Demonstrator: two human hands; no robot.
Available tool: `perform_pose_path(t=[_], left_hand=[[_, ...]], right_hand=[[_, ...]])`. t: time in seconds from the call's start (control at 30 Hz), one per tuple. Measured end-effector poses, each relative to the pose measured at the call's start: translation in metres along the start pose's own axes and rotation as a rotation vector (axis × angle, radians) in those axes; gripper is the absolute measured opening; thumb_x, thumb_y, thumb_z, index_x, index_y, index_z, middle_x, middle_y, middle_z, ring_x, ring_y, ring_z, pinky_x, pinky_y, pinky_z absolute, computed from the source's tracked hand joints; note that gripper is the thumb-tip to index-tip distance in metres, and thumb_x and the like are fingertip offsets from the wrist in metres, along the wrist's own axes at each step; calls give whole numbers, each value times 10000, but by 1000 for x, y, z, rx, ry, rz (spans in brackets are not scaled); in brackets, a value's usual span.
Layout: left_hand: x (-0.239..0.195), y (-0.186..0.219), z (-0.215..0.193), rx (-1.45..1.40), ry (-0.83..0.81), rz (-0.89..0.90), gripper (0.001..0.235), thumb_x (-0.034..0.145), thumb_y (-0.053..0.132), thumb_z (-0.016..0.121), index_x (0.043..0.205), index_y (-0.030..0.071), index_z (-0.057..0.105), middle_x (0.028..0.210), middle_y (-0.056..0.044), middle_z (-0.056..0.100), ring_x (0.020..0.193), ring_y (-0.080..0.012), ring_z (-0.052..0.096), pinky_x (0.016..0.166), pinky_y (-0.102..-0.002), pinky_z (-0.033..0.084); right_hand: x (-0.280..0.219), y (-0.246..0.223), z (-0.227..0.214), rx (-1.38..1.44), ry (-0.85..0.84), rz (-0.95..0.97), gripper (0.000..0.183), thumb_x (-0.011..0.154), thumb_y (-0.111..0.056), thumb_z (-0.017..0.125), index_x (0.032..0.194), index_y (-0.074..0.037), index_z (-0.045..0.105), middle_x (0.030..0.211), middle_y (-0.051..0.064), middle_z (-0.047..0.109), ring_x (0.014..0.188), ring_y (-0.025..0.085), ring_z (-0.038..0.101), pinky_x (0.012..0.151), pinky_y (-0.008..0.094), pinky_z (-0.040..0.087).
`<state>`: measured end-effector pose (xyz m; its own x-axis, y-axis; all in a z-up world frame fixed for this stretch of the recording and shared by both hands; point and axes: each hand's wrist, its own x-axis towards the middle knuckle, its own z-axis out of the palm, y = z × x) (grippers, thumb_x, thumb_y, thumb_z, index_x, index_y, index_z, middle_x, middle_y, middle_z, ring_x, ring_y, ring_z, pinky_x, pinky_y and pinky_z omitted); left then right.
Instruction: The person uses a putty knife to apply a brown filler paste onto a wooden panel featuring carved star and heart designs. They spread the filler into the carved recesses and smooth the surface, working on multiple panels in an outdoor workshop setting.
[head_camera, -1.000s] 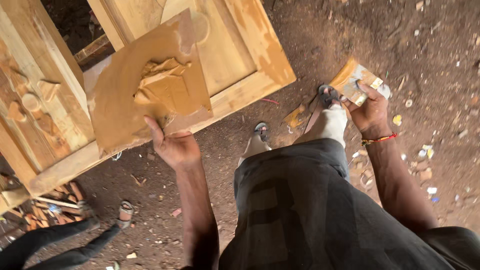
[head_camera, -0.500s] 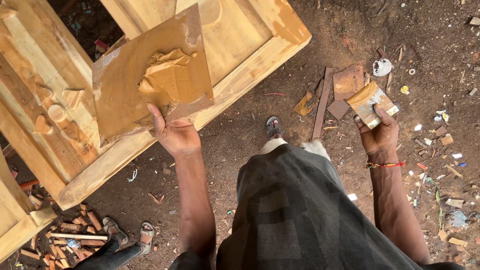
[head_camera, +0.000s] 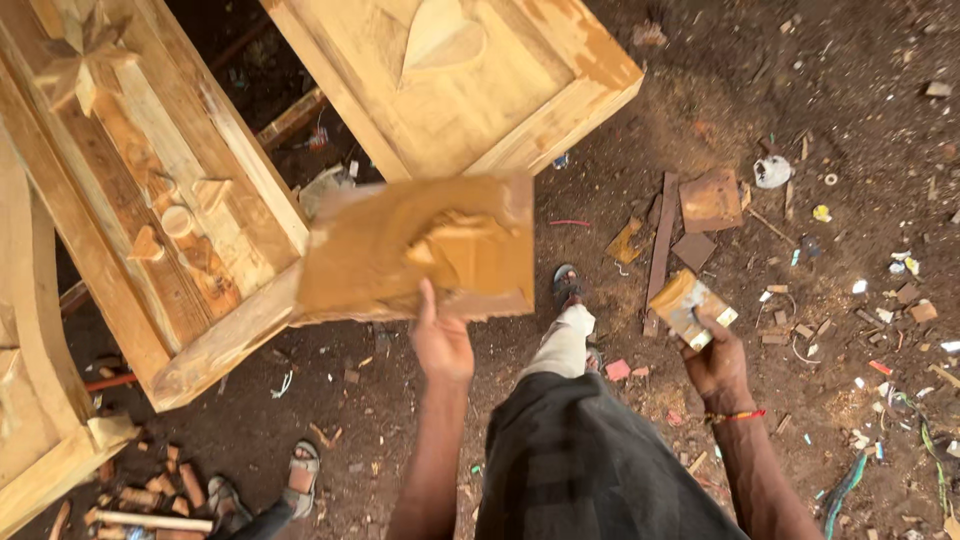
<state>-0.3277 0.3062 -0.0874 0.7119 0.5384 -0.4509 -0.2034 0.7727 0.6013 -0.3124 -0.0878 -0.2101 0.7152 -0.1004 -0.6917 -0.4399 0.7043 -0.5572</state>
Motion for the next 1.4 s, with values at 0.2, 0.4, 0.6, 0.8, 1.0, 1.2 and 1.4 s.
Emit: perform_pose_path(t=[0.2, 0.4, 0.6, 0.8, 1.0, 1.2, 1.4], left_hand=[[-22, -61, -37, -74, -104, -256, 470, 1004, 265, 630, 1411, 41, 558, 1367, -114, 656, 1170, -241, 673, 933, -427, 580], [6, -67, -9, -12, -122, -260, 547, 951, 262, 650, 1453, 99, 507, 1416, -52, 614, 1236, -228, 631, 973, -456, 556], [64, -61, 20, 118, -152, -148, 440, 1002, 215, 731, 1363, -12, 622, 1300, -102, 664, 1099, -197, 628, 801, -393, 525], [99, -53, 56, 150, -106, -176, 407, 887, 194, 772, 1251, 51, 655, 1265, -39, 695, 1131, -119, 649, 946, -283, 536], [119, -53, 97, 160, -182, -172, 440, 921, 201, 781, 1279, -22, 655, 1252, -74, 688, 1123, -156, 639, 963, -320, 514], [141, -78, 140, 129, -194, -167, 427, 916, 181, 766, 1268, -37, 667, 1268, -81, 699, 1149, -172, 647, 1012, -327, 500], [179, -131, 201, 69, -113, -114, 420, 909, 176, 749, 1281, 6, 654, 1278, -38, 697, 1176, -139, 641, 1030, -304, 499]], right_hand=[[-12, -1, -27, -69, 15, -24, 347, 992, -135, 665, 1294, 21, 597, 1215, 129, 697, 1049, 235, 696, 855, 406, 570], [20, -55, -16, 8, -152, -169, 412, 959, -118, 676, 1361, -61, 606, 1252, 81, 714, 1092, 239, 701, 834, 397, 578], [51, -94, 72, -49, -9, -149, 355, 995, -108, 654, 1326, 1, 585, 1250, 126, 698, 1108, 254, 698, 913, 424, 581], [61, -109, 146, -80, -68, -189, 335, 971, -68, 653, 1294, 2, 600, 1252, 96, 692, 1136, 224, 692, 992, 448, 565], [98, -109, 160, -27, -145, -169, 324, 973, -79, 649, 1294, -43, 625, 1246, 65, 715, 1133, 243, 679, 931, 464, 524], [171, -139, 151, 47, -158, -120, 349, 996, -106, 673, 1335, -38, 623, 1276, 73, 718, 1159, 253, 679, 927, 448, 521], [282, -222, 174, 6, -255, -114, 410, 978, -117, 685, 1380, -83, 610, 1302, 50, 705, 1161, 254, 680, 893, 447, 519]])
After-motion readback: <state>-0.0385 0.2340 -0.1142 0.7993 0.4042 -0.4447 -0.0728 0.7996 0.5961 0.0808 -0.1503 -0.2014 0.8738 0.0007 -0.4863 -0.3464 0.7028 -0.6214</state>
